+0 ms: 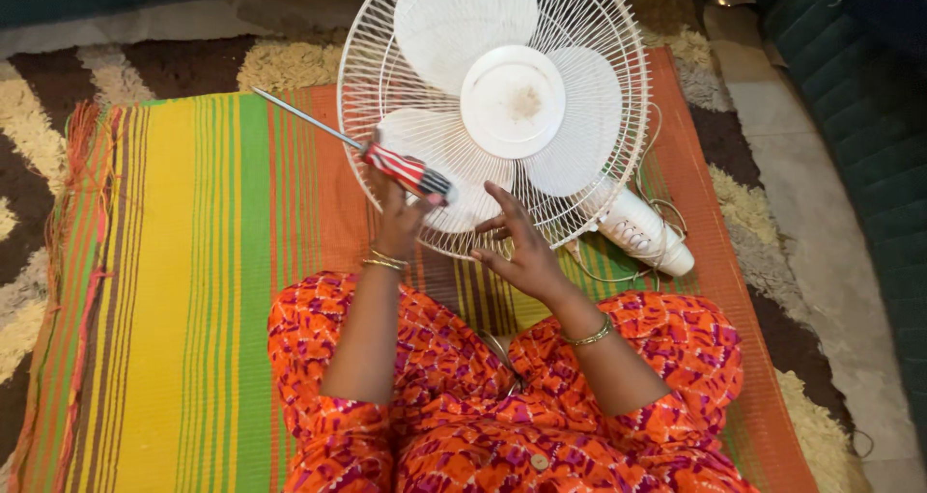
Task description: The person uses a screwdriver to remove screws from the back of a white table fan. They then manipulate the power cord and plug, and later reposition the fan to work on the front grill and blades.
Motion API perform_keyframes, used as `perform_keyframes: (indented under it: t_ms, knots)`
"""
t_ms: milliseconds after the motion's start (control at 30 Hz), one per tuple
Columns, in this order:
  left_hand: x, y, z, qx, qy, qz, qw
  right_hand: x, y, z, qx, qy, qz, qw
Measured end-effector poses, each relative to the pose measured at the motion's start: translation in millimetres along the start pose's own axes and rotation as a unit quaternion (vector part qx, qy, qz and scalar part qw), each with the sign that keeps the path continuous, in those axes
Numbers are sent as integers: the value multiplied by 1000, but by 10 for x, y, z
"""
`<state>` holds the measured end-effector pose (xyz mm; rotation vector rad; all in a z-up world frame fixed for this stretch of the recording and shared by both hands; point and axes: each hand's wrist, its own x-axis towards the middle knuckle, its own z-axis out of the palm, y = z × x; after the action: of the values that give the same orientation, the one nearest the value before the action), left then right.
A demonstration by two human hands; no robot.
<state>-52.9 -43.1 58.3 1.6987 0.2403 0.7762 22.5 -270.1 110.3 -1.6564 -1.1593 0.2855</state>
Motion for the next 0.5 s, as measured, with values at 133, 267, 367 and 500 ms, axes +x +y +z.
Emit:
perform_keyframes:
  t_ms: [133, 267, 367, 500]
  knots:
    - [-59, 194, 377, 226, -66, 64, 970, -14, 71, 24, 51, 22, 2, 998]
    - [-185, 216, 502, 282, -107, 20, 953, -54, 205, 37, -15, 45, -18, 999]
    - [-275, 183, 477, 278, -100, 3, 955, -42, 314, 148, 106, 48, 43, 992]
    - [-328, 134, 442, 286, -94, 7, 954, -69, 389, 216, 113, 73, 76, 988]
